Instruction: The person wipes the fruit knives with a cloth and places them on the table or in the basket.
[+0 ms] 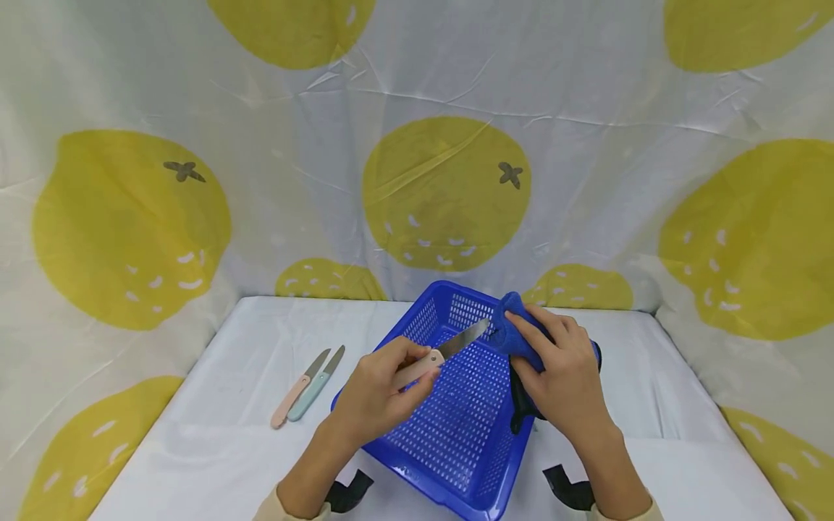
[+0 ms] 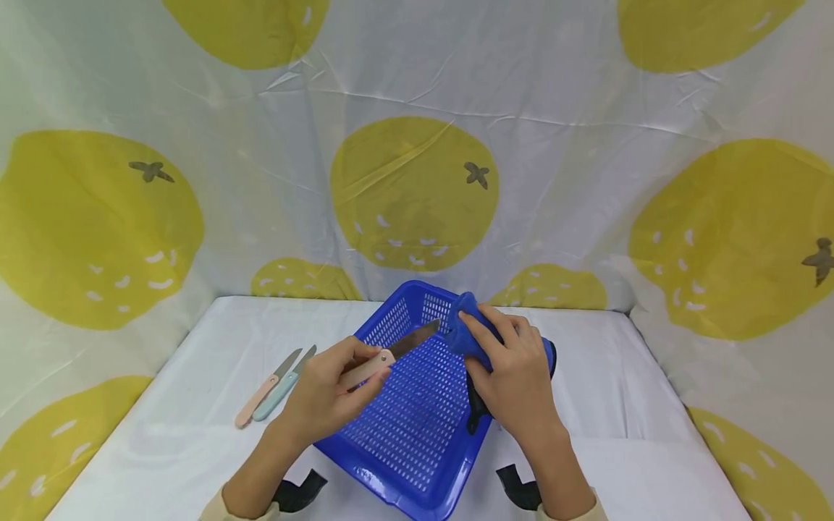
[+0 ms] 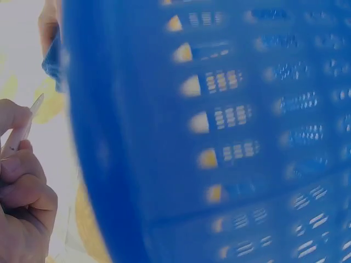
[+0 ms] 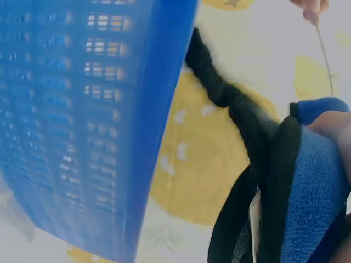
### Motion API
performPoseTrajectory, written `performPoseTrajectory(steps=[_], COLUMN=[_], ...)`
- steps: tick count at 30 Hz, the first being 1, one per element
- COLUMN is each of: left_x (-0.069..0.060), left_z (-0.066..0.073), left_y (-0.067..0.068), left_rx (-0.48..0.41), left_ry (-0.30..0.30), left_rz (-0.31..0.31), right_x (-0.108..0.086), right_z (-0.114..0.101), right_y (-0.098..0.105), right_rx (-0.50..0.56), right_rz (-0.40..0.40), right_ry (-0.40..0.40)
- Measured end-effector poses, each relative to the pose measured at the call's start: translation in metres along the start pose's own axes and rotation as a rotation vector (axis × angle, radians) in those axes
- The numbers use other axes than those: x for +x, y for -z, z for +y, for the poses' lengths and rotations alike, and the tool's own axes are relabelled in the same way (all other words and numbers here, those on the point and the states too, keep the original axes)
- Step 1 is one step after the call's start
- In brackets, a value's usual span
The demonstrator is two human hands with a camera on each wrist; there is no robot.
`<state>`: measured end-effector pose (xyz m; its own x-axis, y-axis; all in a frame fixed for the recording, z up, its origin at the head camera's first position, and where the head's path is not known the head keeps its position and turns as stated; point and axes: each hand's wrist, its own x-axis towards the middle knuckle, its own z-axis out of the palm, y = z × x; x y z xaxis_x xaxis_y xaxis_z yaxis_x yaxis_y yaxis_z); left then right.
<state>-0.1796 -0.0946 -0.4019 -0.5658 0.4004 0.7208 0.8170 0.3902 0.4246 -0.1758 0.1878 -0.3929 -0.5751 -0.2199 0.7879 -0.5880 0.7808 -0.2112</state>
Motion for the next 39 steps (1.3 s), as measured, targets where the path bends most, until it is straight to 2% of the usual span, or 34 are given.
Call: performPoseTrajectory(steps=[4, 7, 10, 14, 20, 26, 31, 35, 39], left_x=[0.001, 0.001, 0.001, 0.000, 0.001, 0.002, 0.001, 0.000, 0.000], left_z=[-0.001, -0.002, -0.004, -0.006, -0.008, -0.004, -0.002, -0.002, -0.001], left_y=[0.001, 0.002, 0.001, 0.000, -0.003, -0.003, -0.003, -0.003, -0.003], left_rx=[0.011, 0.019, 0.024, 0.042, 0.054, 0.111, 0.134, 0.122, 0.121], left_ry=[-0.004, 0.006, 0.024, 0.035, -0.012, -0.072, -0.115, -0.126, -0.122], left_rz=[-0.011, -0.023, -0.028, -0.019, -0.014, -0.018, -0.027, -0.021, -0.016], right_x=[-0.002, -0.002, -0.002, -0.001, -0.003, -0.006, -0.007, -0.006, -0.004], right_z=[0.002, -0.001, -0.008, -0.027, -0.052, -0.056, -0.051, -0.047, -0.042], right_y=[0.006, 0.008, 0.005, -0.002, -0.012, -0.017, -0.020, -0.020, -0.019], right_rx=[0.009, 0.029, 0.062, 0.099, 0.113, 0.094, 0.060, 0.035, 0.020], right_rz=[0.016, 0.026, 0.056, 0.058, -0.026, -0.081, -0.090, -0.078, -0.083], right_ry=[-0.027, -0.008, 0.037, 0.115, 0.205, 0.170, 0.135, 0.142, 0.114])
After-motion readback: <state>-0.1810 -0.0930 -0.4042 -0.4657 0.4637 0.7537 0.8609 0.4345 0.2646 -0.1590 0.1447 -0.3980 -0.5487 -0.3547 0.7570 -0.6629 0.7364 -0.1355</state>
